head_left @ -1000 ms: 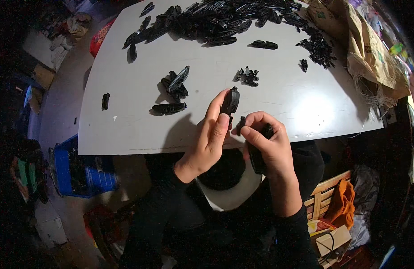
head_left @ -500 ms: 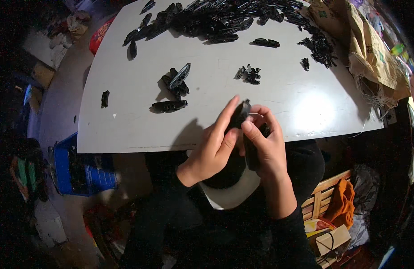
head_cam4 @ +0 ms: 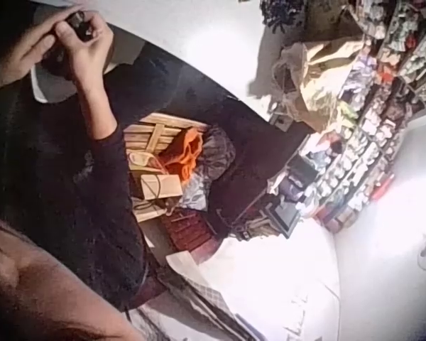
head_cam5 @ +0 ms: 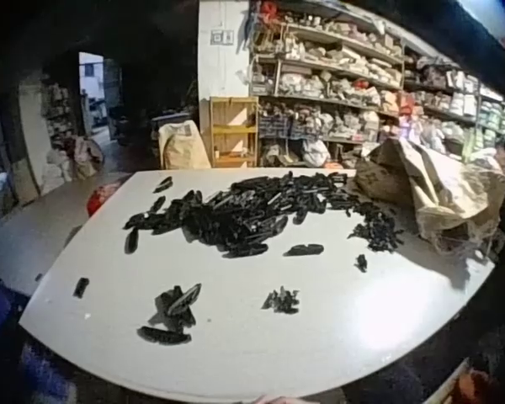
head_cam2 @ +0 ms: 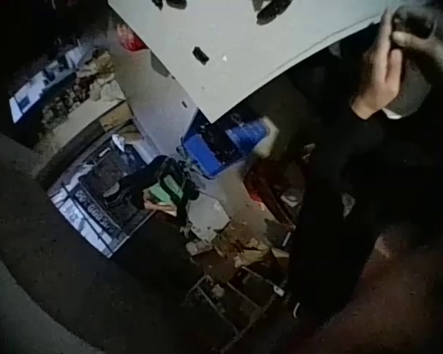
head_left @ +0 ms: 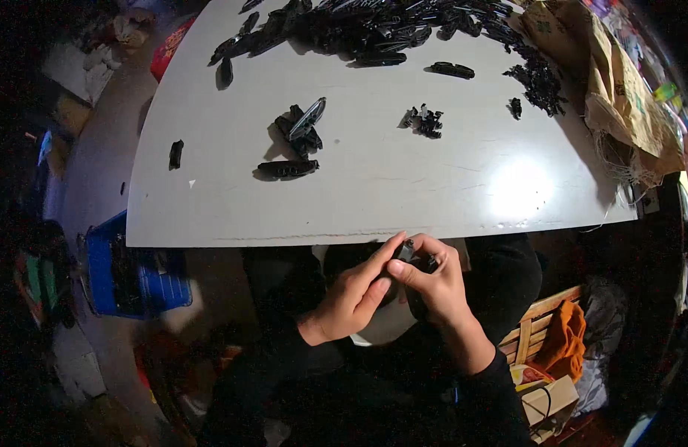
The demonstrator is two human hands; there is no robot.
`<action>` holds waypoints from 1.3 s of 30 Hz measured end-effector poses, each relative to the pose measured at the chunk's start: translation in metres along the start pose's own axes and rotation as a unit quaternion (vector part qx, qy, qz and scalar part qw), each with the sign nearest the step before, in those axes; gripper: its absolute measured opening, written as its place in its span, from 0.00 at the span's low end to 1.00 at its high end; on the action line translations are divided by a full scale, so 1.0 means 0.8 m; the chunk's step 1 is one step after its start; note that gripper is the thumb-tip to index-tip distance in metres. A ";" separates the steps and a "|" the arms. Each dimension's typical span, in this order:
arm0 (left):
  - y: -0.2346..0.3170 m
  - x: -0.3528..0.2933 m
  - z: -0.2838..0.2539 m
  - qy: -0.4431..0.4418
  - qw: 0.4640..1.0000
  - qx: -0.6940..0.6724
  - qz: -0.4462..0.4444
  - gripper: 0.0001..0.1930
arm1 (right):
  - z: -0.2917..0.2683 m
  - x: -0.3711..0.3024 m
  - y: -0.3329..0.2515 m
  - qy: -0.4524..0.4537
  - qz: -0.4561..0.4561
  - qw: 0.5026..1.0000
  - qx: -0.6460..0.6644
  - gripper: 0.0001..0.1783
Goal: Assembling small black mechanical components on a workbench.
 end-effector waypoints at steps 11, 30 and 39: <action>-0.019 -0.018 0.007 0.016 1.000 0.013 -0.010 0.25 | -0.004 -0.006 -0.022 -0.144 -0.082 0.900 -0.404 0.23; -0.016 0.019 -0.136 0.301 0.869 0.394 -0.001 0.09 | -0.047 0.124 -0.067 -0.004 -0.179 0.957 -0.229 0.05; -0.021 0.044 -0.070 0.187 0.967 -0.159 -0.064 0.16 | -0.022 0.065 -0.043 -0.035 -0.046 0.998 0.001 0.04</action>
Point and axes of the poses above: each hand's wrist, its own x-axis towards the middle knuckle, its own z-axis out of the palm, y = z × x, the point moved 5 cm from there along x, towards the middle knuckle, and after that the axes turned 11 degrees about x, right-handed, at the moved point
